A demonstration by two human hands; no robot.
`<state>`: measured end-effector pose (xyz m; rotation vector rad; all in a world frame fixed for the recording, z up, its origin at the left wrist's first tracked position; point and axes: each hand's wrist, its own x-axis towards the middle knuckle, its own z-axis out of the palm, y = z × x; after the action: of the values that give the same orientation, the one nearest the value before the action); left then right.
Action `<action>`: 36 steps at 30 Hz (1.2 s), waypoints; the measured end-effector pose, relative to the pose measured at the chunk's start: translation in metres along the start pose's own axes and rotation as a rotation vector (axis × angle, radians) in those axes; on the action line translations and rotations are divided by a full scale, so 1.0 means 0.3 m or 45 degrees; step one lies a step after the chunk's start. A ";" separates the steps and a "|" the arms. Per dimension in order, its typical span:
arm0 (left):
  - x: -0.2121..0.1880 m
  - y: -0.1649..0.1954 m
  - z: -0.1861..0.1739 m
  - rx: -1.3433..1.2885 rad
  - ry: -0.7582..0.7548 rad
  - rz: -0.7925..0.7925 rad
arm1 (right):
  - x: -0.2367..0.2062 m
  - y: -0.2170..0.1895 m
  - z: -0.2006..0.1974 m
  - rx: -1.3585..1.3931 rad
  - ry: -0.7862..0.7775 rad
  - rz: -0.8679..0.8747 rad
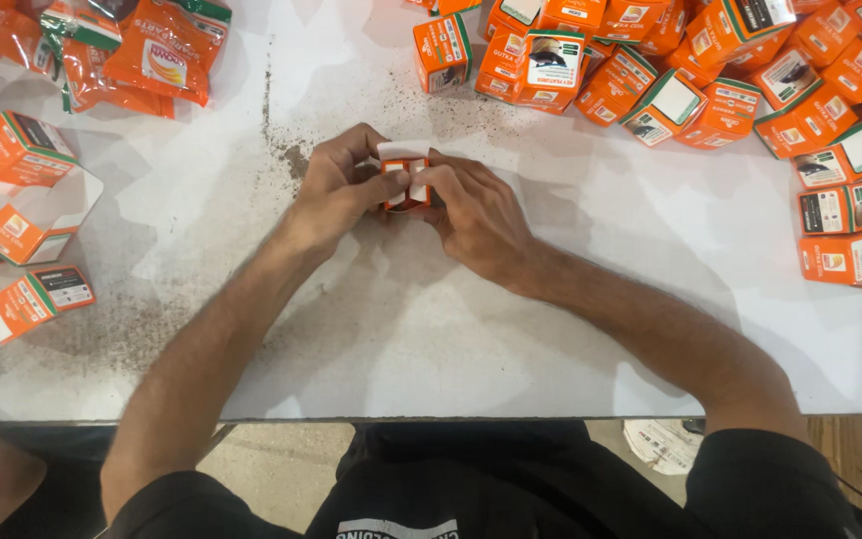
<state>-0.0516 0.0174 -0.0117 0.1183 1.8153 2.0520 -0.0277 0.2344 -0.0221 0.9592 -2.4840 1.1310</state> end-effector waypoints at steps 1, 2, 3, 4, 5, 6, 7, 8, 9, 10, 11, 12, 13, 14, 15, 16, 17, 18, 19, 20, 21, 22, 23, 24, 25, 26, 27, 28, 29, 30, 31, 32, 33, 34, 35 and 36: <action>0.007 -0.004 0.012 0.043 -0.011 0.032 | -0.004 0.000 -0.001 -0.039 -0.010 -0.025; 0.007 -0.008 0.026 0.087 -0.019 0.067 | -0.004 0.001 -0.001 -0.076 -0.020 -0.054; 0.007 -0.005 0.032 0.423 0.079 0.310 | -0.005 0.004 -0.002 -0.117 -0.021 -0.091; -0.005 -0.009 0.052 0.758 0.174 0.547 | -0.006 0.005 -0.002 -0.090 0.001 -0.065; -0.019 -0.008 0.065 1.089 0.272 0.773 | -0.007 0.008 -0.002 -0.056 0.011 -0.036; -0.033 -0.002 0.066 1.020 0.212 0.829 | -0.009 0.011 -0.004 -0.027 0.023 -0.011; -0.053 0.002 0.070 0.952 0.146 0.892 | -0.011 0.016 -0.006 0.024 -0.006 0.070; -0.062 0.008 0.067 0.885 0.077 0.951 | -0.014 0.017 -0.005 0.078 -0.034 0.153; -0.071 0.011 0.068 1.004 0.040 1.004 | -0.016 0.018 -0.004 0.135 -0.061 0.243; -0.083 0.015 0.060 1.121 0.001 1.054 | -0.017 0.021 -0.005 0.116 -0.055 0.224; -0.090 0.018 0.050 1.236 -0.031 1.106 | -0.020 0.023 -0.004 0.095 -0.053 0.199; -0.090 0.015 0.054 1.240 -0.012 1.088 | -0.018 0.024 -0.003 0.075 -0.054 0.167; -0.085 0.013 0.051 1.247 0.008 1.069 | -0.016 0.026 -0.004 0.075 -0.049 0.153; -0.087 0.009 0.048 1.255 0.028 1.045 | -0.016 0.024 0.000 0.080 -0.046 0.140; -0.083 0.006 0.045 1.223 0.037 1.026 | -0.016 0.023 0.000 0.082 -0.043 0.126; -0.077 0.002 0.043 1.187 0.044 1.013 | -0.013 0.023 0.001 0.089 -0.041 0.118; -0.073 0.000 0.040 1.148 0.047 1.003 | -0.010 0.022 0.004 0.091 -0.038 0.113; -0.068 -0.002 0.037 1.159 0.040 1.013 | -0.011 0.022 0.001 0.091 -0.033 0.111; -0.068 -0.002 0.035 1.168 0.032 1.020 | -0.011 0.022 0.000 0.091 -0.044 0.125; -0.067 0.000 0.030 1.178 0.029 1.024 | -0.011 0.022 -0.001 0.094 -0.058 0.137; -0.070 0.000 0.030 1.203 0.007 1.060 | -0.013 0.022 -0.003 0.102 -0.072 0.145; -0.074 0.003 0.027 1.233 -0.014 1.094 | -0.011 0.023 -0.003 0.106 -0.076 0.144; -0.080 0.004 0.027 1.263 -0.039 1.126 | -0.011 0.023 -0.005 0.113 -0.079 0.145; -0.088 0.004 0.029 1.357 -0.041 1.149 | -0.010 0.022 -0.004 0.119 -0.078 0.150; -0.094 0.004 0.030 1.449 -0.045 1.173 | -0.008 0.020 -0.003 0.090 -0.061 0.116; -0.101 -0.002 0.035 1.536 -0.043 1.194 | -0.009 0.018 -0.003 0.059 -0.051 0.081; -0.101 -0.007 0.035 1.492 -0.042 1.180 | -0.010 0.015 -0.002 0.022 -0.041 0.042; -0.097 -0.014 0.033 1.452 -0.044 1.172 | -0.011 0.013 -0.003 0.029 -0.059 0.062; -0.086 -0.024 0.031 1.415 -0.053 1.168 | -0.012 0.013 -0.002 0.034 -0.070 0.084; -0.064 -0.034 0.022 1.380 0.004 1.134 | -0.016 0.011 -0.003 0.040 -0.081 0.111; -0.034 -0.048 0.016 1.342 0.060 1.095 | -0.023 0.011 -0.004 -0.045 -0.065 0.050; 0.008 -0.063 0.011 1.304 0.116 1.063 | -0.028 0.015 -0.006 -0.136 -0.048 -0.014; 0.061 -0.078 0.007 1.303 0.296 0.939 | -0.034 0.023 -0.009 -0.227 -0.028 -0.077; 0.117 -0.094 0.008 1.289 0.473 0.806 | -0.042 0.034 -0.017 -0.339 -0.013 -0.126; 0.182 -0.114 0.024 1.214 0.459 0.786 | -0.050 0.049 -0.029 -0.447 -0.008 -0.178; 0.249 -0.135 0.055 1.140 0.455 0.766 | -0.056 0.068 -0.043 -0.552 -0.006 -0.239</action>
<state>-0.1054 0.0619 -0.0631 0.6374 3.1074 1.4374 -0.0292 0.2615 -0.0332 1.0292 -2.4311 0.5013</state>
